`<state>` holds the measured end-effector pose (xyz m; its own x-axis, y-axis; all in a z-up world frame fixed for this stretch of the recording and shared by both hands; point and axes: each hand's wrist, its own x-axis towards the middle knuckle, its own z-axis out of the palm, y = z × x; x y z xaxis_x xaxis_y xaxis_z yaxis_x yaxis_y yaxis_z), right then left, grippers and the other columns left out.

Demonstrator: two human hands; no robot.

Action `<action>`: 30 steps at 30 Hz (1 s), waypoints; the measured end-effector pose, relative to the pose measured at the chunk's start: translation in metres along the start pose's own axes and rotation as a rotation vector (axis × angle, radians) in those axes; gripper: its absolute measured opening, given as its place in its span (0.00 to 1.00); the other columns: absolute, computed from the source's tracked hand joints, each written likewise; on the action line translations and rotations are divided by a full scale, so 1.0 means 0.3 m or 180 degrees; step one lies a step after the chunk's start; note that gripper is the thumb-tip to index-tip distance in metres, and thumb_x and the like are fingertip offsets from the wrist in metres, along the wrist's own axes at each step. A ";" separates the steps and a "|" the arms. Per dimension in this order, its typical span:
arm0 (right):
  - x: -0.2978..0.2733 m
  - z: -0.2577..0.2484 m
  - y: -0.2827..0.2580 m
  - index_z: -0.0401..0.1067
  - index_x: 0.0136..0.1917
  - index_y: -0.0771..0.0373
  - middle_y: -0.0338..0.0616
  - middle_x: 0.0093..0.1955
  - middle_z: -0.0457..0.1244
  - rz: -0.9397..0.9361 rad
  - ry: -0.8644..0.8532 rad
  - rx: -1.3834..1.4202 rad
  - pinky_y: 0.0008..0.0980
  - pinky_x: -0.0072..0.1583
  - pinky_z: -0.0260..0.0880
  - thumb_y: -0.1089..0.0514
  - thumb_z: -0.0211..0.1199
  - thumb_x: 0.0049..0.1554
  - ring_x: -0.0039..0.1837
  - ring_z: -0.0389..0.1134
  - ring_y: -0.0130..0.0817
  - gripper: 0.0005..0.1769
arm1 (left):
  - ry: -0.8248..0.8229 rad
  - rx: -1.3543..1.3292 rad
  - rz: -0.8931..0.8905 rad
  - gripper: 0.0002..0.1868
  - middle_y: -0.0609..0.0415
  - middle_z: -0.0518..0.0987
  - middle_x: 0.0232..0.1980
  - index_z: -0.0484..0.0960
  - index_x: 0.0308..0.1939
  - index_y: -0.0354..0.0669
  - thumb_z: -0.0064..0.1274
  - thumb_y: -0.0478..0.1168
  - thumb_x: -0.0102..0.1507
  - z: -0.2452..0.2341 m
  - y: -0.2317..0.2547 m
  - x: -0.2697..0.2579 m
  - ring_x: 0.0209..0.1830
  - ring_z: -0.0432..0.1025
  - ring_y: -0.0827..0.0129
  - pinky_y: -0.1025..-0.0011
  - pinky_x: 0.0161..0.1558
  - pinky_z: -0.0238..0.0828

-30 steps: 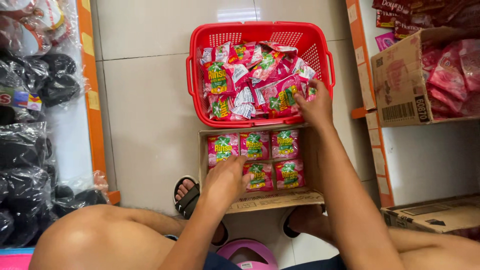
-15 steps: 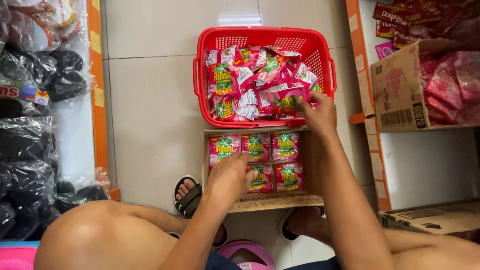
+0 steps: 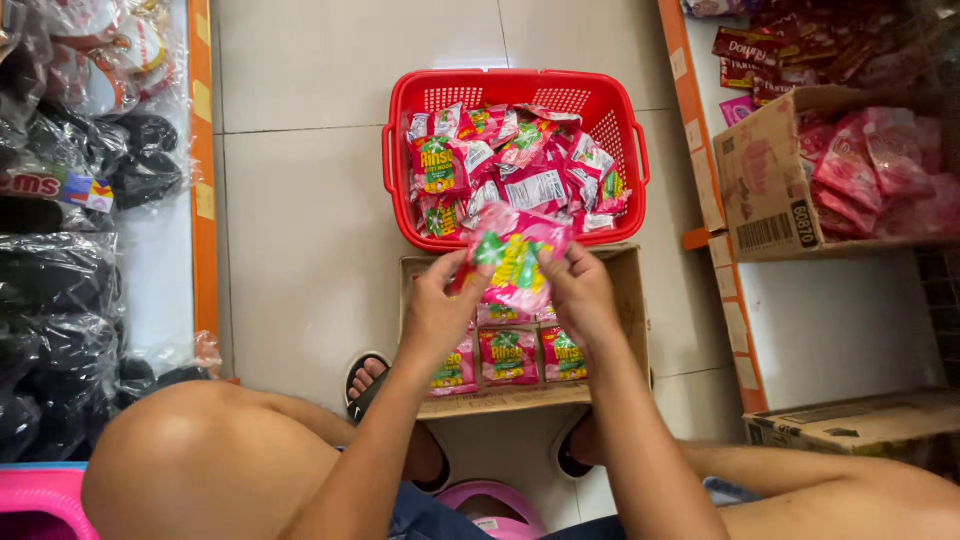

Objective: The person takes small pink snack packets from a red basket and places them into a cardboard box. They repeatedly pick up packets, fold the top edges, and arrange them in neat rows inside the box.

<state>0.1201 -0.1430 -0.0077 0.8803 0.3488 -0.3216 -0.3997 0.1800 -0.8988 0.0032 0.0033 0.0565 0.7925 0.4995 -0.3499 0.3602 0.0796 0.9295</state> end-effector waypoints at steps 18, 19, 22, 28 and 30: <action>-0.031 -0.112 0.087 0.73 0.47 0.65 0.48 0.40 0.70 0.0410 -0.0890 0.0055 0.43 0.45 0.81 0.68 0.73 0.51 0.42 0.76 0.39 0.12 | 0.0395 -0.0077 -0.0591 0.18 0.49 0.83 0.27 0.91 0.38 0.44 0.67 0.54 0.58 0.038 -0.209 0.085 0.32 0.78 0.66 0.71 0.37 0.72; -0.044 -0.108 0.082 0.73 0.47 0.65 0.48 0.40 0.70 0.0413 -0.0887 0.0055 0.43 0.45 0.81 0.68 0.73 0.51 0.42 0.76 0.39 0.12 | 0.0394 -0.0077 -0.0596 0.18 0.49 0.83 0.27 0.91 0.38 0.44 0.67 0.54 0.58 0.030 -0.146 0.055 0.32 0.78 0.66 0.71 0.37 0.72; -0.060 -0.113 0.076 0.74 0.49 0.66 0.48 0.42 0.70 0.0464 -0.0956 -0.0002 0.43 0.46 0.81 0.66 0.72 0.52 0.42 0.75 0.38 0.11 | 0.0276 0.0065 -0.0440 0.16 0.52 0.82 0.27 0.91 0.37 0.43 0.64 0.52 0.59 0.010 -0.030 0.008 0.30 0.77 0.68 0.71 0.37 0.71; -0.030 -0.142 0.021 0.71 0.68 0.64 0.47 0.58 0.69 0.0287 -0.1105 -0.0990 0.36 0.55 0.76 0.56 0.74 0.50 0.57 0.67 0.32 0.33 | -0.0118 0.1209 0.0376 0.11 0.47 0.81 0.33 0.89 0.41 0.38 0.60 0.43 0.65 0.009 -0.086 0.028 0.33 0.77 0.60 0.67 0.40 0.73; -0.073 -0.093 -0.055 0.76 0.63 0.65 0.54 0.54 0.71 0.0231 -0.1455 -0.1438 0.46 0.55 0.77 0.60 0.76 0.49 0.55 0.69 0.40 0.28 | -0.0520 0.1261 0.0567 0.14 0.43 0.82 0.39 0.87 0.43 0.33 0.61 0.42 0.63 0.013 -0.073 0.020 0.43 0.79 0.49 0.59 0.45 0.75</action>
<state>0.1145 -0.1792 0.0060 0.6177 0.7199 -0.3165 -0.2192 -0.2288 -0.9485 0.0019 0.0013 0.0337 0.9148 0.3305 -0.2321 0.3465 -0.3468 0.8716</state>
